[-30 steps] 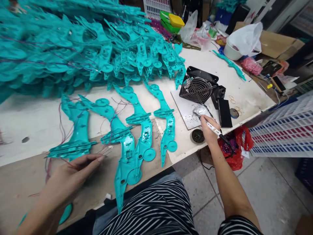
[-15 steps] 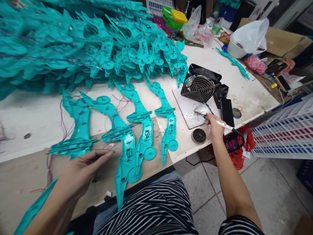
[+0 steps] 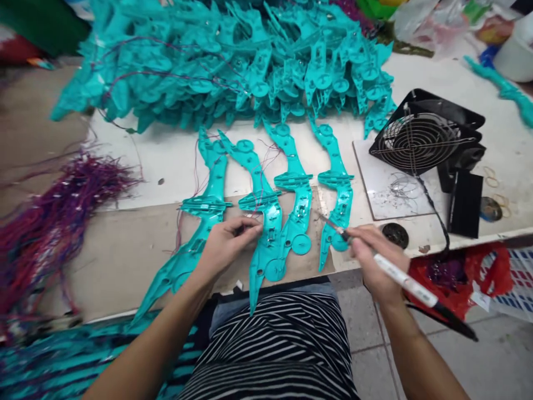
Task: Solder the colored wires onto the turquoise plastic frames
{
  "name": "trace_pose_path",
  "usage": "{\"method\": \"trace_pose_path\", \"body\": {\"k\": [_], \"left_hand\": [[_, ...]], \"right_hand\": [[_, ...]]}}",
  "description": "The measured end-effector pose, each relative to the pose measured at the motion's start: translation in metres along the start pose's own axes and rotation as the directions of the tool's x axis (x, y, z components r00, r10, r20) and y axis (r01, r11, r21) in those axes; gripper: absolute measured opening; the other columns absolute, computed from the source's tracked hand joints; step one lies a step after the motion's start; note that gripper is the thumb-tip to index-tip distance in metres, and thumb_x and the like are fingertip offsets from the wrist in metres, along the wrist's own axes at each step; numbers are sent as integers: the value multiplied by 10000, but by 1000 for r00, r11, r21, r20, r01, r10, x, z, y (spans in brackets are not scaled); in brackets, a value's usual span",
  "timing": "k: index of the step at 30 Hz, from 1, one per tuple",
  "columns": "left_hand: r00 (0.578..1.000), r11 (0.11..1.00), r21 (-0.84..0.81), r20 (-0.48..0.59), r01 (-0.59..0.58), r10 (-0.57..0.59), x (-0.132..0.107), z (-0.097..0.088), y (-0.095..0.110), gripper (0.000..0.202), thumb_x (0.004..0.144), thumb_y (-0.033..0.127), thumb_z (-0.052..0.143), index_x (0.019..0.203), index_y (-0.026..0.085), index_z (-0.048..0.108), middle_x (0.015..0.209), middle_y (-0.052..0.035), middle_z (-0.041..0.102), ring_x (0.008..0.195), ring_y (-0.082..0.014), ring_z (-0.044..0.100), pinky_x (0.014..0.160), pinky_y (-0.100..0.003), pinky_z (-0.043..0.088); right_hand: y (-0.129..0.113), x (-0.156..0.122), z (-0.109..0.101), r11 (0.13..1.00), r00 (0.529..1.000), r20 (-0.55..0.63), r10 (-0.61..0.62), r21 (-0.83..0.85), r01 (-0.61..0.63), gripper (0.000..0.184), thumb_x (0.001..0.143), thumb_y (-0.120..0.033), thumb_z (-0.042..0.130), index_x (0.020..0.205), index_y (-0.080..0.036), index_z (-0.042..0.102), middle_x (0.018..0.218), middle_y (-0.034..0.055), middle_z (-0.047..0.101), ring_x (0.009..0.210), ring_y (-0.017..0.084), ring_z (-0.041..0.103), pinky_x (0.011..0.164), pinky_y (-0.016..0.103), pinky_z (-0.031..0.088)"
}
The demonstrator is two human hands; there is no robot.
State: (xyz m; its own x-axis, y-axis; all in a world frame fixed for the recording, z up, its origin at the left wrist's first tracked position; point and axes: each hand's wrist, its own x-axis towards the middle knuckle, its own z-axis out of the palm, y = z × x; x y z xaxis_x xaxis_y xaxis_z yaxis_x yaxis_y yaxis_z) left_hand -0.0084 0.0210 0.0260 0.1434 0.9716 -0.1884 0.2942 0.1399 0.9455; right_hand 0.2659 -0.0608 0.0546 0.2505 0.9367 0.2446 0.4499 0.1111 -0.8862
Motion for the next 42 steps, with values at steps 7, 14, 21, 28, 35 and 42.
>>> {"method": "trace_pose_path", "body": {"k": [7,14,21,28,35,42], "left_hand": [[995,995,-7,17,-101,101,1,7,-12,75,742,251,697,714,182,709,683,-8,603,638,-128,515,599,-240,410],[989,989,13,-15,-146,146,-1,14,-15,59,772,190,666,722,178,693,756,-26,615,738,-155,578,664,-257,436],[979,980,49,-54,-195,198,-4,19,-19,72,798,197,636,741,179,677,761,-28,607,720,-152,563,658,-261,426],[972,972,77,-63,-223,228,-4,20,-21,94,812,216,619,746,177,674,769,-40,624,742,-160,584,678,-270,435],[949,951,81,-78,-298,305,-4,20,-27,82,822,198,624,762,177,675,762,-31,636,718,-149,592,657,-266,458],[933,933,108,-78,-344,352,-3,20,-31,70,828,185,635,765,185,668,747,-17,629,703,-141,589,639,-259,468]], "right_hand": [[-21,-18,51,935,920,199,-338,-47,353,314,849,-115,604,1089,-272,733,836,25,751,778,195,679,691,354,568],[-14,-21,61,918,906,209,-367,-74,389,337,848,-114,606,1118,-279,721,824,31,744,751,215,682,676,377,573],[-16,-20,64,928,909,255,-329,-89,361,470,832,-101,598,1190,-396,678,841,29,752,754,270,696,655,429,571],[-9,-20,65,872,865,242,-439,-119,475,371,838,-88,607,1153,-260,700,816,43,731,766,206,676,675,343,571],[-6,-20,65,832,829,261,-494,-134,538,297,850,-93,604,1096,-219,712,795,36,722,764,181,673,678,325,568],[-7,-18,59,847,851,184,-492,-127,517,296,877,-114,604,1140,-210,700,808,45,718,791,189,651,703,341,559]]}}
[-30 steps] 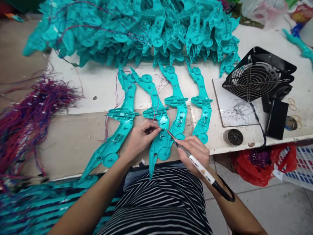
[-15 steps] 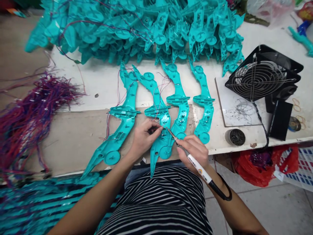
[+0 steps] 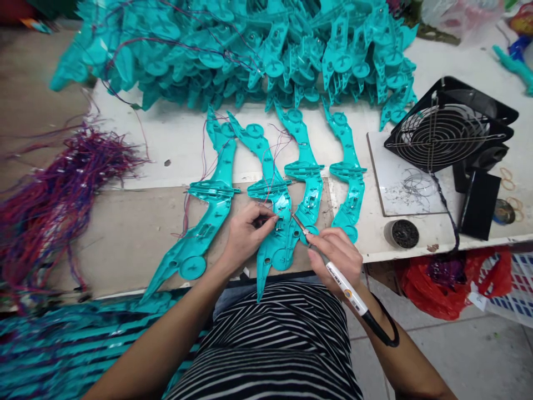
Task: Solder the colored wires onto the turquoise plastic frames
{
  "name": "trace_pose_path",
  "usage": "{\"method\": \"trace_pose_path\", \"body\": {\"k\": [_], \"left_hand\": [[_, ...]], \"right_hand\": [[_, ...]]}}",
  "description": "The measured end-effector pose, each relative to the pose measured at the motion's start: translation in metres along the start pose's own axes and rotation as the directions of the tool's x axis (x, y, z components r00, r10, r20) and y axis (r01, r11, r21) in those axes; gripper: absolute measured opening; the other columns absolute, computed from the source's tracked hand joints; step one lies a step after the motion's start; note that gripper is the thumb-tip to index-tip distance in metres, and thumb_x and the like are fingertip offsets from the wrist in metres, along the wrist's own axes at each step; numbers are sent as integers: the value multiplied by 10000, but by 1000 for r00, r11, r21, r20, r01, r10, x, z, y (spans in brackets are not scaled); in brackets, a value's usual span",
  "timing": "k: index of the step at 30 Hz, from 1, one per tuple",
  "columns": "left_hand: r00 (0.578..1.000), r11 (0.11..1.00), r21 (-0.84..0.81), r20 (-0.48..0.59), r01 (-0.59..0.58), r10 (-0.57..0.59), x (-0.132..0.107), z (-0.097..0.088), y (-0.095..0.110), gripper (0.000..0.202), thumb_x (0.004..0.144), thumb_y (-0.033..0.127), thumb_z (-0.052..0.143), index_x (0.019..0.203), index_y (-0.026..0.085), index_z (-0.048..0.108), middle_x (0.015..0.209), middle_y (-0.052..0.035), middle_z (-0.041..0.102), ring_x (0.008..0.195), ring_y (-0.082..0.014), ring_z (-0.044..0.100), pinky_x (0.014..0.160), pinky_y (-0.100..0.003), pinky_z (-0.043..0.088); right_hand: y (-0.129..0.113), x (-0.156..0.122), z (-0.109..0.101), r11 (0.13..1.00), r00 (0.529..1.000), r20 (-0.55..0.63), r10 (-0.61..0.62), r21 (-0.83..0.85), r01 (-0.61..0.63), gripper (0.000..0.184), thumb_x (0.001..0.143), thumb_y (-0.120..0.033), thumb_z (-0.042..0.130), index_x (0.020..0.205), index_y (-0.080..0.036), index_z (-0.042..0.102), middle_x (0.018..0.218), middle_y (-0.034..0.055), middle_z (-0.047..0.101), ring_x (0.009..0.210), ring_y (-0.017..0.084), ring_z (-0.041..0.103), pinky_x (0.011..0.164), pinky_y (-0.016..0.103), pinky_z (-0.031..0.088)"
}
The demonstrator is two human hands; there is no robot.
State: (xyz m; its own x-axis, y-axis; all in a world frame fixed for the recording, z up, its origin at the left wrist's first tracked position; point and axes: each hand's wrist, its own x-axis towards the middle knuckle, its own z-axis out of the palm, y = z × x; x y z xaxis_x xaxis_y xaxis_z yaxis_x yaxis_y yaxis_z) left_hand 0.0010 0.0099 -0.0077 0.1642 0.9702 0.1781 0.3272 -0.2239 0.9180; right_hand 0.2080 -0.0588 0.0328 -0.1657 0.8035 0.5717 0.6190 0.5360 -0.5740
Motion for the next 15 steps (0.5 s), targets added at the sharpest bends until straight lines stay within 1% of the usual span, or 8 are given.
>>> {"method": "trace_pose_path", "body": {"k": [2,4,6,8,10,13,15], "left_hand": [[1000,1000,0,2,3,-3,0,0,0,66,828,180,633,773,183,669,752,-19,635,708,-141,593,648,-260,472],[1000,1000,2,1,10,-10,-1,1,-1,62,828,178,633,779,180,670,756,-21,640,714,-142,598,654,-261,473],[1000,1000,5,2,14,-14,-1,1,-1,59,828,176,633,782,177,670,756,-23,640,716,-143,599,653,-260,469],[1000,1000,11,2,11,-11,-1,1,-1,58,828,171,630,784,174,668,758,-23,635,714,-141,594,648,-258,462],[1000,1000,19,-3,2,-2,-1,1,-1,59,824,159,626,781,174,663,757,-19,625,711,-139,588,642,-254,457],[1000,1000,17,-17,-9,9,-1,1,0,64,818,147,624,770,177,653,748,-11,609,709,-137,582,645,-253,458],[1000,1000,6,-22,-10,10,-1,1,0,67,822,153,625,765,178,650,738,-8,600,702,-135,578,646,-252,462]], "right_hand": [[2,2,3,999,999,-37,19,49,-17,302,902,-170,604,1188,-217,687,832,52,722,805,197,653,702,346,558],[4,6,9,991,995,-68,74,121,-65,308,929,-216,587,1223,-225,676,825,48,718,785,189,657,690,338,556],[5,12,17,977,986,-87,140,172,-124,299,937,-225,587,1221,-239,679,815,38,715,766,175,661,695,328,556],[5,19,23,972,982,-92,167,183,-148,282,931,-221,604,1199,-245,689,835,36,722,793,173,668,735,333,560],[4,23,26,978,985,-88,148,164,-132,266,937,-246,599,1185,-242,694,828,37,720,818,182,666,769,352,559],[2,20,23,990,993,-73,89,112,-80,270,955,-293,563,1181,-223,695,863,60,724,850,206,663,768,377,556],[-1,14,19,994,996,-62,70,82,-65,254,943,-247,566,1156,-211,700,890,69,728,855,209,664,752,372,553]]}}
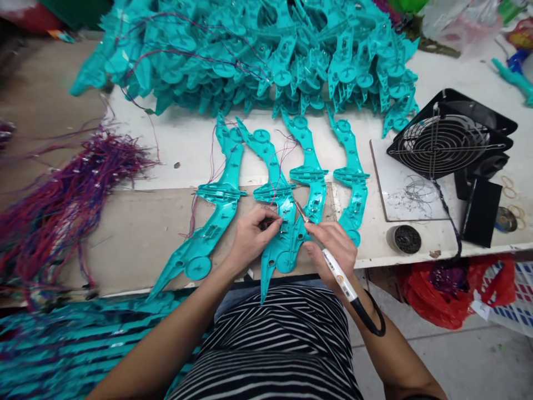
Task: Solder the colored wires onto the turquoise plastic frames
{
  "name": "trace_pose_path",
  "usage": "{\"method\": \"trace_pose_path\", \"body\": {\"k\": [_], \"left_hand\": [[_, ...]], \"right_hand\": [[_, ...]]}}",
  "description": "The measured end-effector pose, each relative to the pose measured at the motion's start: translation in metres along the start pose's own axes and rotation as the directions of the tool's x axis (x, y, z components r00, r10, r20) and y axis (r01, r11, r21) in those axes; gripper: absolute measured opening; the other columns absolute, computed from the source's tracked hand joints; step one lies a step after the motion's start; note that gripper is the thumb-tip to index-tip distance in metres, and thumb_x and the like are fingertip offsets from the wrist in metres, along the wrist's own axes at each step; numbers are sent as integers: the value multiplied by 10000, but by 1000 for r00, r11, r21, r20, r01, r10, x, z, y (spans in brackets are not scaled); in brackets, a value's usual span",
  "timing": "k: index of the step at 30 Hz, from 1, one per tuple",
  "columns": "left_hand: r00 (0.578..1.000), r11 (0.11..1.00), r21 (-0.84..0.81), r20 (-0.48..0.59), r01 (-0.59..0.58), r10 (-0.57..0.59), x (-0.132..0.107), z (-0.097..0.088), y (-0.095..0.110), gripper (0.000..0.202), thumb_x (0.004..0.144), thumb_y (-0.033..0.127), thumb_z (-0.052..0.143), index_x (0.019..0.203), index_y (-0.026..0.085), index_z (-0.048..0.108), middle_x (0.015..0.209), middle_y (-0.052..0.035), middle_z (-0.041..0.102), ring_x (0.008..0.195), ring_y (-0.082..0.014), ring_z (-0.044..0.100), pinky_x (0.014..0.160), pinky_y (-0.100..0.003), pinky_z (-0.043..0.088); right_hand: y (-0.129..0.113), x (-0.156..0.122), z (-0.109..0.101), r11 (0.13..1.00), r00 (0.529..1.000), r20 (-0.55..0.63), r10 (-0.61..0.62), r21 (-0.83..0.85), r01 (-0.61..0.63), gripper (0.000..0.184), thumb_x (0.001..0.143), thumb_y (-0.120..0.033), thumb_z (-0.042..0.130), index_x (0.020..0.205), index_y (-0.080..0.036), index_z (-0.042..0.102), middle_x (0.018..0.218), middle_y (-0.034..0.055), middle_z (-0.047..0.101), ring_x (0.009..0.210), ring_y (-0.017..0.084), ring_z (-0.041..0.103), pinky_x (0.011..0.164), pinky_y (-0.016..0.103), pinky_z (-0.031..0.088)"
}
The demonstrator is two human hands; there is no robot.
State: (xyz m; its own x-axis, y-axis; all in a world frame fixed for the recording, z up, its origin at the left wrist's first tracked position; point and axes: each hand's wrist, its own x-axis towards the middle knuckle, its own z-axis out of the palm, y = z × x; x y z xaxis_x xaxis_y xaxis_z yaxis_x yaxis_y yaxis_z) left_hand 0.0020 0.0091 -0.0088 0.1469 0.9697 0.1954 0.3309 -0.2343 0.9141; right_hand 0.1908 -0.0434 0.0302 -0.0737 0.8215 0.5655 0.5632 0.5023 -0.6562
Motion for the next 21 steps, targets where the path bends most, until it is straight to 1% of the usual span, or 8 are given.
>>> {"method": "trace_pose_path", "body": {"k": [3,6,10,14,21], "left_hand": [[1000,1000,-17,0,-8,8,0,0,-1,72,824,161,629,757,179,648,730,-6,598,687,-132,571,631,-248,461],[1000,1000,-19,2,-18,18,0,0,-1,75,826,159,631,757,179,653,735,-9,606,690,-133,572,630,-250,462],[999,999,-1,-4,-36,36,0,0,-2,81,829,157,640,754,182,657,729,-9,607,702,-137,575,641,-255,461],[998,999,12,-18,-52,52,0,1,-3,82,824,151,643,749,180,659,709,-4,599,682,-133,567,616,-248,443],[998,998,23,-25,-58,58,0,2,-4,84,825,165,634,747,184,659,726,-7,605,692,-135,566,632,-253,452]], "right_hand": [[-5,-9,-6,1000,1000,17,-17,-17,18,243,894,-112,577,1083,-186,710,822,59,715,803,190,652,719,345,548],[-9,-13,-8,998,997,48,-57,-34,59,246,859,-52,574,1023,-167,716,763,56,694,765,182,640,691,331,552],[-8,-15,-8,995,993,88,-79,-58,84,250,845,-46,576,1009,-164,724,769,67,698,765,189,648,681,332,564],[-5,-18,-7,992,991,92,-98,-75,105,244,845,-61,578,1002,-171,729,753,62,690,755,189,655,677,331,566],[-2,-23,-4,986,987,84,-136,-87,143,256,847,-73,579,1028,-181,724,725,46,670,759,184,652,668,325,566]]}}
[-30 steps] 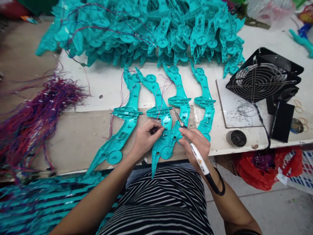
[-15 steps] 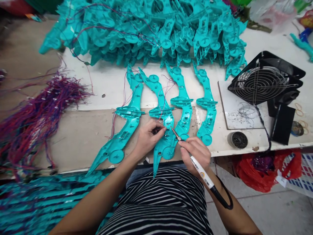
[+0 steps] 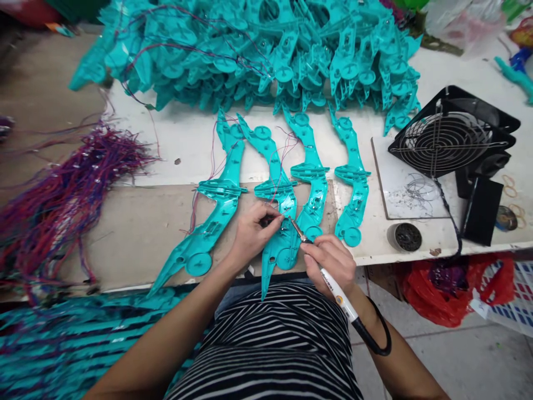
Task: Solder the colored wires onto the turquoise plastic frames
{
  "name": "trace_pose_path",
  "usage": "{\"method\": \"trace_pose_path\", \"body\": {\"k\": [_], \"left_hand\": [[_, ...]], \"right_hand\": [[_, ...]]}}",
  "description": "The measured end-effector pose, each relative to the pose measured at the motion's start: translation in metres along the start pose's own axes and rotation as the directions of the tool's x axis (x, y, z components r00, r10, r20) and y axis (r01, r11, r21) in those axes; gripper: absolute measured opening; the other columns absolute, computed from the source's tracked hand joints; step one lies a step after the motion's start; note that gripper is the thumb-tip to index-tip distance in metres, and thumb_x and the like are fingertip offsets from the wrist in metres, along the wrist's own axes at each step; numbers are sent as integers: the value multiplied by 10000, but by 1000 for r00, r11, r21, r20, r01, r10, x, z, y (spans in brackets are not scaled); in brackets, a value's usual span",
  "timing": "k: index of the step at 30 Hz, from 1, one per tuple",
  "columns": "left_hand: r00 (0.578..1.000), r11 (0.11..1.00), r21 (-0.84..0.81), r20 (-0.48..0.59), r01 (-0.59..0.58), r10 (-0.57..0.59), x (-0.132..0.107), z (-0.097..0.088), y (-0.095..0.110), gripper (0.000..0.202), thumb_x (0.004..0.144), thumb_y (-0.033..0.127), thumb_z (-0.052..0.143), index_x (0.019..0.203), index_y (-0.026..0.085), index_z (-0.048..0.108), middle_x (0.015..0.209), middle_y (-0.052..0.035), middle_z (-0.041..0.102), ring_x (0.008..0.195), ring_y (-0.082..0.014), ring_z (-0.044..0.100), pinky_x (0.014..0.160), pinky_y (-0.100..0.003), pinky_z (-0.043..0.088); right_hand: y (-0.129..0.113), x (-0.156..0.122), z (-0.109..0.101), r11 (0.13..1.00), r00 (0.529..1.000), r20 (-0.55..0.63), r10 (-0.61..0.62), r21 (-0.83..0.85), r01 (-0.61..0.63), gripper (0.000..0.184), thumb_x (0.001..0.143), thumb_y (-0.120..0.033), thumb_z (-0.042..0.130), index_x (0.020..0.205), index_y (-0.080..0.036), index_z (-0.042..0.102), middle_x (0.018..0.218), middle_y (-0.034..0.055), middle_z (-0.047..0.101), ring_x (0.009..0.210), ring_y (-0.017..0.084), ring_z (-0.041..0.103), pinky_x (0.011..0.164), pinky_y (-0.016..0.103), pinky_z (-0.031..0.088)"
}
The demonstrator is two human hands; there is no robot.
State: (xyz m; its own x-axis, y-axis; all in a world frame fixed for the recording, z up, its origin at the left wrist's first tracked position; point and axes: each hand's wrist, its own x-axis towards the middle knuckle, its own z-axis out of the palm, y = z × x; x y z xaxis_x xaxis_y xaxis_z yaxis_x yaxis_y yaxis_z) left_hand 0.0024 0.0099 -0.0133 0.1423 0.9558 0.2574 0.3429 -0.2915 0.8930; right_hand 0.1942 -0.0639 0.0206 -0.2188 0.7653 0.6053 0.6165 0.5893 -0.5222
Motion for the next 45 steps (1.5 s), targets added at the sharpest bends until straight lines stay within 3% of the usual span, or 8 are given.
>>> {"method": "trace_pose_path", "body": {"k": [24,30,33,36,42,44,45], "left_hand": [[1000,1000,-9,8,11,-11,0,-1,2,98,822,144,633,732,180,644,722,-4,587,699,-141,567,647,-263,439],[1000,1000,-11,13,28,-27,0,-1,2,104,823,157,630,724,187,637,717,-5,592,701,-144,566,653,-267,451],[999,999,-32,17,29,-29,0,-1,3,103,829,156,617,733,187,635,736,-13,609,716,-146,575,649,-266,454],[999,999,-41,20,30,-29,0,0,2,97,833,171,612,740,189,632,740,-15,608,716,-148,574,655,-270,469],[1000,1000,-25,25,9,-8,-1,1,-1,97,837,166,602,744,187,620,740,-11,585,733,-154,575,682,-280,483],[1000,1000,10,30,9,-9,-3,-2,2,45,840,169,612,861,184,649,839,-35,611,816,-174,604,737,-307,506],[1000,998,55,13,2,-3,-4,-5,5,127,835,178,631,958,186,657,931,-57,623,897,-197,613,795,-339,516]], "right_hand": [[1,2,-5,1000,1000,-15,-16,-15,16,267,857,-83,575,1055,-194,716,727,38,661,749,189,657,663,341,562],[7,12,-1,988,989,-76,130,99,-122,265,959,-290,554,1181,-216,677,786,52,706,761,195,663,691,362,564],[11,29,9,975,975,-63,214,75,-209,227,917,-239,624,1138,-254,677,889,43,739,878,196,683,803,370,581],[17,46,23,967,968,-7,250,59,-249,304,887,-217,653,1186,-265,637,1043,48,736,1016,207,673,889,393,576],[21,60,38,963,968,23,248,105,-249,273,899,-183,601,1160,-252,633,1001,25,729,912,175,685,877,362,569],[19,59,38,961,967,9,253,114,-252,251,893,-170,606,1129,-246,645,1012,23,730,891,168,689,860,348,572],[17,57,37,956,964,4,267,120,-266,250,891,-168,612,1125,-245,647,1018,24,731,887,165,690,852,343,574]]}}
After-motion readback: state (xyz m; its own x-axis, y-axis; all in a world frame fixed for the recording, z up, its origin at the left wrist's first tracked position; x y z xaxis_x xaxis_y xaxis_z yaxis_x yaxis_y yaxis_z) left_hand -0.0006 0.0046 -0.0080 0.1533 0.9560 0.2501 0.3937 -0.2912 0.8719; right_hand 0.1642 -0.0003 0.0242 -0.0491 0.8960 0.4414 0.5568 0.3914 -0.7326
